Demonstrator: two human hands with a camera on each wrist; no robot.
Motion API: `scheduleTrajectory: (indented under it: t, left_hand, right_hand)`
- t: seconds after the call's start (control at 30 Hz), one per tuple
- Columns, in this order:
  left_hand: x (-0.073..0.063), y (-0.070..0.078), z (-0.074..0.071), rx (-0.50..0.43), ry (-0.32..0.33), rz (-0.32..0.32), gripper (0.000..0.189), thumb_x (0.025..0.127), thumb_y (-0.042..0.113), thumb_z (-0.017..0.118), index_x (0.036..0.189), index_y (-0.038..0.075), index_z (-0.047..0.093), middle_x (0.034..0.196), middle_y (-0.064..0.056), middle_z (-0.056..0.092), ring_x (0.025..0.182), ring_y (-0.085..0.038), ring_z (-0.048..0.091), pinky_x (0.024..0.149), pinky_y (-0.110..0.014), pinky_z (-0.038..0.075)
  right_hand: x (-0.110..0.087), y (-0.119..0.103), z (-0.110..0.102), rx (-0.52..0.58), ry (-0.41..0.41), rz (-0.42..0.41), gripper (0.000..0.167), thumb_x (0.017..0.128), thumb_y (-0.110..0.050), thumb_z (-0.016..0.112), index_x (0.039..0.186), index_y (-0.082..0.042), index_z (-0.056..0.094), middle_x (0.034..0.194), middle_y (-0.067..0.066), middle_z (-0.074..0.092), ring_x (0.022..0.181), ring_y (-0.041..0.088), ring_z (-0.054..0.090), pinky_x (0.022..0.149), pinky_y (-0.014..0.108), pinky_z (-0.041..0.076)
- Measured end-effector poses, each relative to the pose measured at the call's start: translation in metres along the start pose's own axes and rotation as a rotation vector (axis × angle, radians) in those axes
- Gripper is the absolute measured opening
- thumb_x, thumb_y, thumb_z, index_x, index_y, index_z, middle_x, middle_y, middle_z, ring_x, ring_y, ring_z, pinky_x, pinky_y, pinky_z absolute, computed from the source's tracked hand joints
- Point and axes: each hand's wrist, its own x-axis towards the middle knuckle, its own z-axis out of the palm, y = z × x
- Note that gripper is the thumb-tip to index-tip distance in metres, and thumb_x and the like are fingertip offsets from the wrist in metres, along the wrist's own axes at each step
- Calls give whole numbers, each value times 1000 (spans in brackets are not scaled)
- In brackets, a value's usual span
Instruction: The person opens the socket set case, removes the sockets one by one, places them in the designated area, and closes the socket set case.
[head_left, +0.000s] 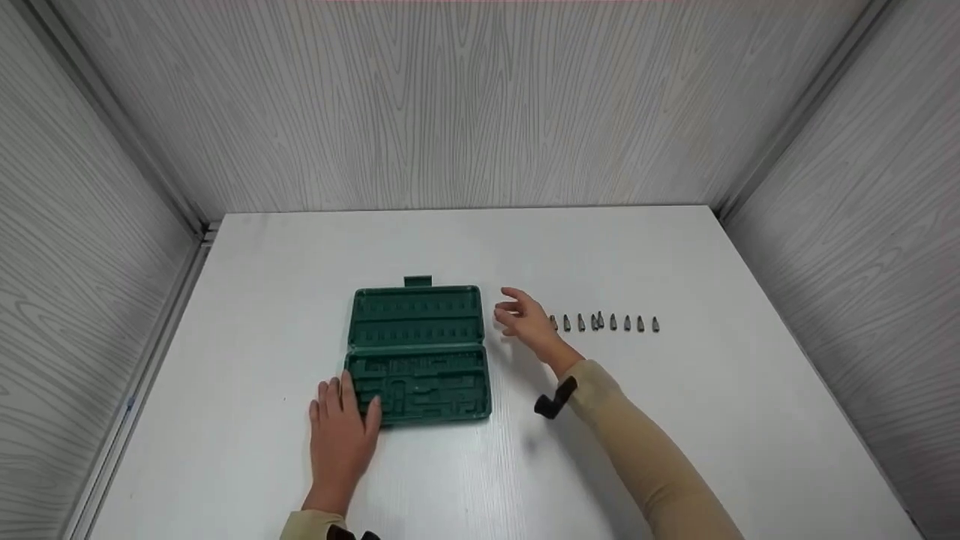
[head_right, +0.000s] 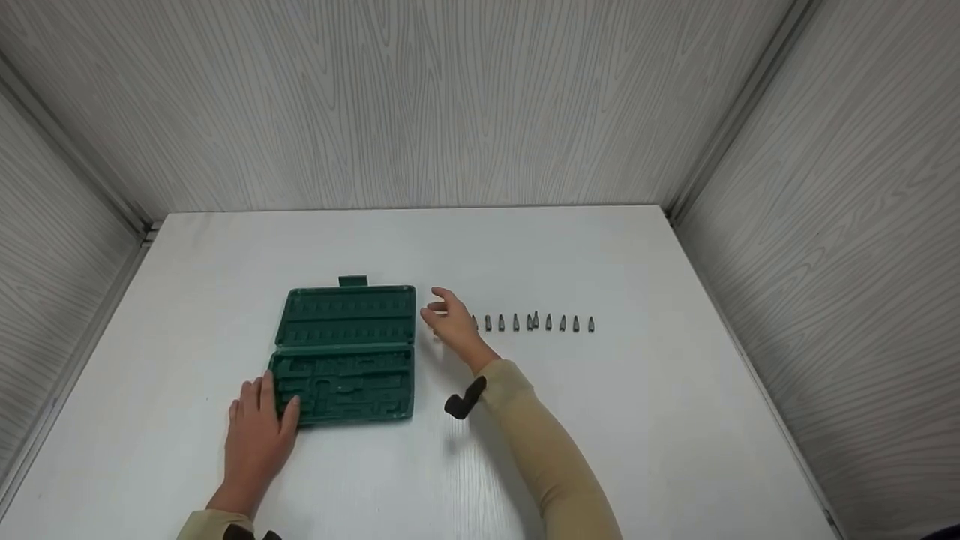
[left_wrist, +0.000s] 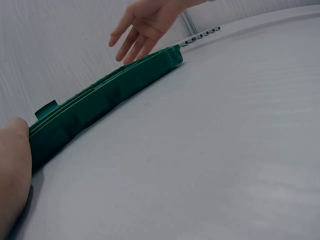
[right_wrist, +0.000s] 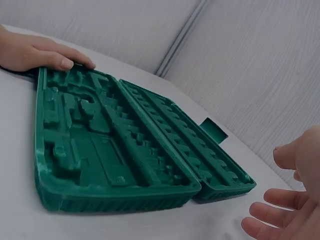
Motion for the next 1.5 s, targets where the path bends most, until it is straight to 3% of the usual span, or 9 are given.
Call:
scheduleTrajectory:
  t: [0.33, 0.7, 0.97, 1.17, 1.4, 1.5]
  left_hand:
    - [1, -1, 3, -2, -5, -1, 76, 95, 52, 38, 145, -3, 24, 141, -27, 30, 135, -41, 18, 107, -54, 12]
    - [2, -1, 4, -3, -40, 2, 77, 95, 54, 36, 145, -3, 23, 143, -27, 30, 136, -41, 16, 107, -54, 11]
    - [3, -2, 2, -7, -40, 3, 76, 95, 53, 36, 145, -3, 22, 143, -26, 30, 136, -40, 16, 108, -54, 11]
    - [4, -3, 0, -6, -47, 4, 77, 95, 54, 35, 145, -4, 23, 143, -26, 29, 136, -40, 16, 108, -54, 11]
    - [2, -4, 1, -6, -44, -1, 78, 94, 55, 36, 144, -4, 24, 142, -27, 30, 136, -41, 17, 107, -55, 12]
    - [1, -4, 2, 0, -44, -6, 79, 94, 56, 36, 144, -4, 24, 142, -27, 30, 135, -41, 17, 107, -55, 12]
  right_hand:
    - [21, -3, 24, 98, 43, 130, 56, 95, -25, 55, 143, -7, 33, 131, 15, 48, 115, 26, 51, 85, 39, 48]
    - [25, -1, 28, 108, 43, 156, 54, 94, -26, 56, 142, -10, 36, 135, 13, 46, 114, 25, 51, 88, 39, 46]
    - [16, -6, 35, 240, 72, 26, 58, 92, -21, 60, 142, -10, 33, 134, 15, 43, 116, 28, 49, 91, 46, 42]
    - [10, -9, 39, 301, 105, -61, 59, 91, -21, 62, 142, -14, 33, 131, 14, 43, 114, 27, 49, 90, 44, 44]
    - [2, -12, 40, 164, 113, -113, 60, 91, -31, 61, 144, -20, 36, 127, 14, 37, 114, 25, 46, 89, 40, 45]
    - [0, -14, 41, 158, 97, -148, 55, 90, -35, 61, 139, -19, 40, 128, 13, 37, 113, 26, 46, 89, 41, 44]
